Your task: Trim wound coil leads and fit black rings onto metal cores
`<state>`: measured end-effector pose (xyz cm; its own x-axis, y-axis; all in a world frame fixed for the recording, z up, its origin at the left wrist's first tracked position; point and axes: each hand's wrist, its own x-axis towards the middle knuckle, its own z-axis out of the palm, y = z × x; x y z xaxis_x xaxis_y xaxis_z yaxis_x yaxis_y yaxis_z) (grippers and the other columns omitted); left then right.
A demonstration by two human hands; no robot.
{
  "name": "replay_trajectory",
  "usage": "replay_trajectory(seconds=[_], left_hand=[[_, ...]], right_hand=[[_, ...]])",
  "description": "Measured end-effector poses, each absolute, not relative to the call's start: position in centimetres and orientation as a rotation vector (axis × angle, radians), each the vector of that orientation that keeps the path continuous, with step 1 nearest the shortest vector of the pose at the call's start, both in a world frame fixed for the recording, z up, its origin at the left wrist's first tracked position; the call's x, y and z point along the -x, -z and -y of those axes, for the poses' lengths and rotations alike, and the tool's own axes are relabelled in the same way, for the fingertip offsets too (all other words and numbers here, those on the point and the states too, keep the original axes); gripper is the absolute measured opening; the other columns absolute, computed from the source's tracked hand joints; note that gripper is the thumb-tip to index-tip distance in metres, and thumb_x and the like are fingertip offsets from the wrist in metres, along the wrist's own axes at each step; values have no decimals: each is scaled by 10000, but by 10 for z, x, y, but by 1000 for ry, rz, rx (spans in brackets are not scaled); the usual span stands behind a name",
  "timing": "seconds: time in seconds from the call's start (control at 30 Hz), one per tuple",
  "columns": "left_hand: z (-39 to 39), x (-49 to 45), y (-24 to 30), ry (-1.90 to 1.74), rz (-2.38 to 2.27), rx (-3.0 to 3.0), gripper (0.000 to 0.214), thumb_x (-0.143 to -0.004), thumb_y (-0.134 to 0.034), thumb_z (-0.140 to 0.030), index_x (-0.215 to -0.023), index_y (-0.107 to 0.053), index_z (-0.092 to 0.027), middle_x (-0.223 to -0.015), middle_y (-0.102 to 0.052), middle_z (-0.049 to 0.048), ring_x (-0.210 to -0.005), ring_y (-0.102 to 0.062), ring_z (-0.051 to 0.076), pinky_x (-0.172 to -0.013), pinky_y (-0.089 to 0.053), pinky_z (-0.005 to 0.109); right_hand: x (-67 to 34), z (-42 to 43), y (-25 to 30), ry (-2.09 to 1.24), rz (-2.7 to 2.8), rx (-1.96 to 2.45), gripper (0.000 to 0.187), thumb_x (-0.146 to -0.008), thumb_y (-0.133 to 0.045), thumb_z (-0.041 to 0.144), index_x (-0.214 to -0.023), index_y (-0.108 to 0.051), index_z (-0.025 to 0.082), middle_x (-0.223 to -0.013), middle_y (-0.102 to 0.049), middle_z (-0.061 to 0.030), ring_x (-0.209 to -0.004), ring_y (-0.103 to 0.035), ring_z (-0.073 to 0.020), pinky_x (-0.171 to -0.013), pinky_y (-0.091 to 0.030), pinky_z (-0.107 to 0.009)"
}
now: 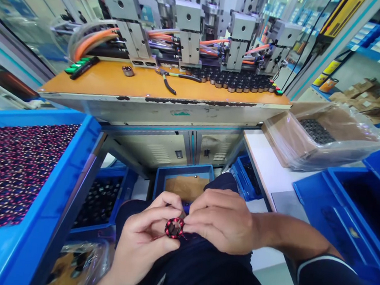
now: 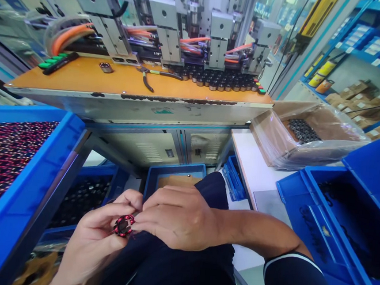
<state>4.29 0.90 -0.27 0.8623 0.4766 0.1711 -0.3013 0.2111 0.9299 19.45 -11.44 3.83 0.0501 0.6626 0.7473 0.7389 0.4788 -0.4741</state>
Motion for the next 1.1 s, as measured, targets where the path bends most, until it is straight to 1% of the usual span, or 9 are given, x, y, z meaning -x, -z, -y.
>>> replay_trajectory(seconds=[0.1, 0.2, 0.3, 0.43, 0.67, 0.77, 0.87, 1.0, 1.1], left_hand=[[-8, -42, 3, -628, -151, -1350, 378, -684, -829, -129, -1013, -786, -310, -969, -637, 68, -806, -619, 154, -625, -534, 211], [-7, -42, -2, -704, -207, -1395, 455, -665, -834, -102, -1056, -765, -325, -1027, -660, 54, -906, -657, 175, -715, -559, 223], [-7, -40, -8, -620, -303, -1417, 431, -670, -845, -157, -1069, -748, -288, -921, -707, 34, -795, -681, 152, -706, -562, 205], [-7, -36, -12, -504, -325, -1381, 169, -813, -742, -238, -981, -726, -227, -737, -708, 17, -607, -653, 113, -598, -539, 172], [-3, -37, -6, -506, -175, -1262, 200, -913, -617, -158, -1081, -639, -264, -746, -726, 8, -659, -690, 125, -637, -565, 207], [-4, -38, -6, -526, -151, -1231, 231, -886, -645, -128, -1053, -641, -287, -928, -718, 3, -699, -707, 122, -647, -587, 227], [-5, -39, -7, -569, -85, -1180, 206, -792, -756, -140, -931, -640, -239, -1064, -676, 3, -711, -698, 102, -679, -596, 230], [-4, -38, -7, -653, -13, -1115, 324, -685, -863, -276, -745, -558, -185, -996, -698, 11, -852, -714, 154, -809, -599, 270], [-4, -38, -4, -644, 18, -1041, 321, -668, -862, -338, -771, -585, -215, -932, -735, -1, -1028, -709, 225, -947, -561, 349]], right_hand=[[-187, 114, -34, 22, 1543, 1272, 121, -971, -567, 184, -888, -642, 139, -799, -685, -52, -721, -641, -95, -684, -547, -190], [-184, 113, -30, 105, 1521, 1258, 131, -976, -544, 170, -879, -625, 134, -795, -675, -59, -727, -640, -100, -685, -551, -192], [-186, 111, -28, 226, 1558, 1229, 126, -967, -547, 148, -873, -623, 114, -784, -667, -75, -714, -635, -106, -678, -554, -192], [-188, 112, -29, 258, 1585, 1250, 111, -964, -552, 152, -881, -619, 124, -782, -666, -67, -710, -632, -108, -678, -558, -193], [-186, 111, -30, 270, 1561, 1264, 122, -949, -564, 136, -851, -629, 104, -750, -665, -76, -691, -630, -119, -671, -551, -206], [-184, 111, -30, 270, 1543, 1299, 132, -953, -559, 140, -842, -624, 110, -748, -665, -70, -684, -623, -115, -655, -544, -204], [-182, 112, -30, 236, 1511, 1324, 144, -961, -547, 146, -841, -621, 118, -746, -661, -64, -679, -616, -110, -639, -535, -202], [-180, 115, -31, 189, 1494, 1315, 160, -967, -546, 160, -827, -616, 126, -745, -654, -54, -672, -615, -101, -633, -533, -196], [-179, 115, -29, 229, 1536, 1235, 174, -972, -543, 160, -823, -621, 119, -732, -649, -48, -680, -627, -102, -643, -544, -201]])
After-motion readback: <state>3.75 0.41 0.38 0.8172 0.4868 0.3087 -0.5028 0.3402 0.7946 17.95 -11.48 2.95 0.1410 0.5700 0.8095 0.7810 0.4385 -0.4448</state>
